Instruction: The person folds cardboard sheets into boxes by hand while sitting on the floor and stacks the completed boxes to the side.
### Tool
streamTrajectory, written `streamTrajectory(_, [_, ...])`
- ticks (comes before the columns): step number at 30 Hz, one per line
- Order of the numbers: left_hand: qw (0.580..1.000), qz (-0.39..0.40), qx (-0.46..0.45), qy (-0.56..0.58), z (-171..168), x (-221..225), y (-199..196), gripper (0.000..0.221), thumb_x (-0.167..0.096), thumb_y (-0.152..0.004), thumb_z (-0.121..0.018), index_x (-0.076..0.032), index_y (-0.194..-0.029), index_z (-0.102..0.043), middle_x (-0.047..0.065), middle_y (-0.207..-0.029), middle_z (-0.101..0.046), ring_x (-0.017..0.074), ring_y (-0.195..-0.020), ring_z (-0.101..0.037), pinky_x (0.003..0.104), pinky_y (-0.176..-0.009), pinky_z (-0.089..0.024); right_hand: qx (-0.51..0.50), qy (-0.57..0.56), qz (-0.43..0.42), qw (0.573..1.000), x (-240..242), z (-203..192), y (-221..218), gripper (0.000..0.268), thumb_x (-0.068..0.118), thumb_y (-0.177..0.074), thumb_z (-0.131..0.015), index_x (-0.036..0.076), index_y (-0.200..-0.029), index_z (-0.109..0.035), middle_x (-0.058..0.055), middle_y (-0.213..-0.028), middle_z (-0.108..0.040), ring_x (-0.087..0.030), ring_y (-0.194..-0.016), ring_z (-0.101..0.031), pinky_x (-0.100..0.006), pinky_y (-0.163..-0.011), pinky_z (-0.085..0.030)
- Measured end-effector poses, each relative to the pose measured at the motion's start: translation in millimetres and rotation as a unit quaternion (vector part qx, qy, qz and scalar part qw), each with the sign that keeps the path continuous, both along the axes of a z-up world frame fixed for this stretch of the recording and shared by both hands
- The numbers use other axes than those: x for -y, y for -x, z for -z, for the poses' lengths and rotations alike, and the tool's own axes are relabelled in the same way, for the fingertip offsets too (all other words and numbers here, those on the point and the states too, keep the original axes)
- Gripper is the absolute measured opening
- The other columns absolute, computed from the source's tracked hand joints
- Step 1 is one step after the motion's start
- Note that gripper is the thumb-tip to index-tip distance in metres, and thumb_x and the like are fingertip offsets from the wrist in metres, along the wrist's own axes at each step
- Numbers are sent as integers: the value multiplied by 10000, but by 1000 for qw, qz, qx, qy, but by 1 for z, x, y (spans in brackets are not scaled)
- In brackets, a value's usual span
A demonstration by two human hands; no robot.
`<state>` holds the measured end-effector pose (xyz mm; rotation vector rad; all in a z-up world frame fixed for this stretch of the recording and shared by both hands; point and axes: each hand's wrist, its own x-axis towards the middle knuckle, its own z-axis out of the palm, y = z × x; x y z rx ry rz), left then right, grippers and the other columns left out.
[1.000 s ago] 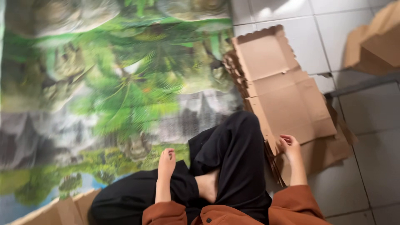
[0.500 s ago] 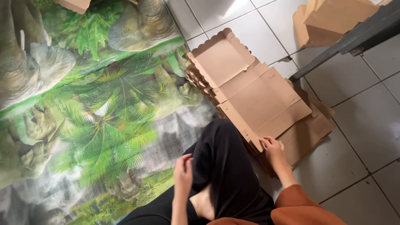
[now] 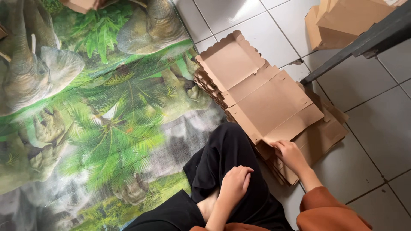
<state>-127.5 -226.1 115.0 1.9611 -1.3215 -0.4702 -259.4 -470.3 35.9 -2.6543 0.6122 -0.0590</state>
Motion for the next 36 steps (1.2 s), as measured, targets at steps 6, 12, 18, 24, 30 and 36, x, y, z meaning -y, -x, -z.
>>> streamTrajectory(6, [972, -63, -179, -137, -33, 16, -7, 200, -252, -942, -444, -165, -1042, -593, 2, -1021, -644, 212, -934, -614, 377, -754, -467, 81, -42, 173, 981, -5, -41, -15, 146, 110, -948, -528, 43, -890, -644, -52, -742, -599, -163, -634, -524, -303, -543, -390])
streamTrajectory(12, [928, -96, -358, -28, -62, 27, -31, 221, -237, -962, -461, -111, -1047, -620, 38, -919, -674, 117, -877, -645, 244, -812, -492, 289, 95, 121, 945, 23, -102, -48, 94, -99, -980, -542, -54, -903, -572, -140, -805, -562, -212, -698, -541, -279, -615, -477])
streamTrajectory(18, [899, -136, -416, 5, -54, 32, -39, 264, -266, -963, -445, -107, -1102, -604, 32, -951, -687, 105, -832, -615, 236, -791, -517, 382, 127, 97, 910, 39, -167, -87, 80, -154, -981, -528, -104, -987, -590, -187, -874, -576, -282, -795, -553, -347, -661, -451])
streamTrajectory(24, [747, -114, -624, 200, -46, 32, -46, 649, -444, -1020, -319, 82, -1399, -306, 317, -1308, -495, 379, -1120, -571, 492, -939, -486, 403, 160, 62, 899, -27, -167, -75, 14, 76, -892, -677, 83, -899, -687, -60, -795, -639, -271, -702, -636, -348, -648, -520])
streamTrajectory(30, [646, -128, -720, 220, -51, 7, -71, 880, -634, -769, -440, -166, -1481, -220, 122, -1442, -430, 275, -1261, -485, 458, -929, -468, 348, 19, -165, 923, -123, -156, -81, 217, 84, -875, -627, 53, -1088, -657, -47, -971, -622, -193, -841, -568, -380, -869, -453])
streamTrajectory(36, [696, -274, -657, 92, -27, -13, -79, 594, -160, -791, -656, -66, -1341, -452, 113, -1329, -580, 165, -1035, -621, 269, -841, -516, 260, -86, -180, 945, -158, -130, -75, 215, 123, -884, -625, 159, -1089, -679, 57, -959, -639, -65, -871, -603, -347, -948, -353])
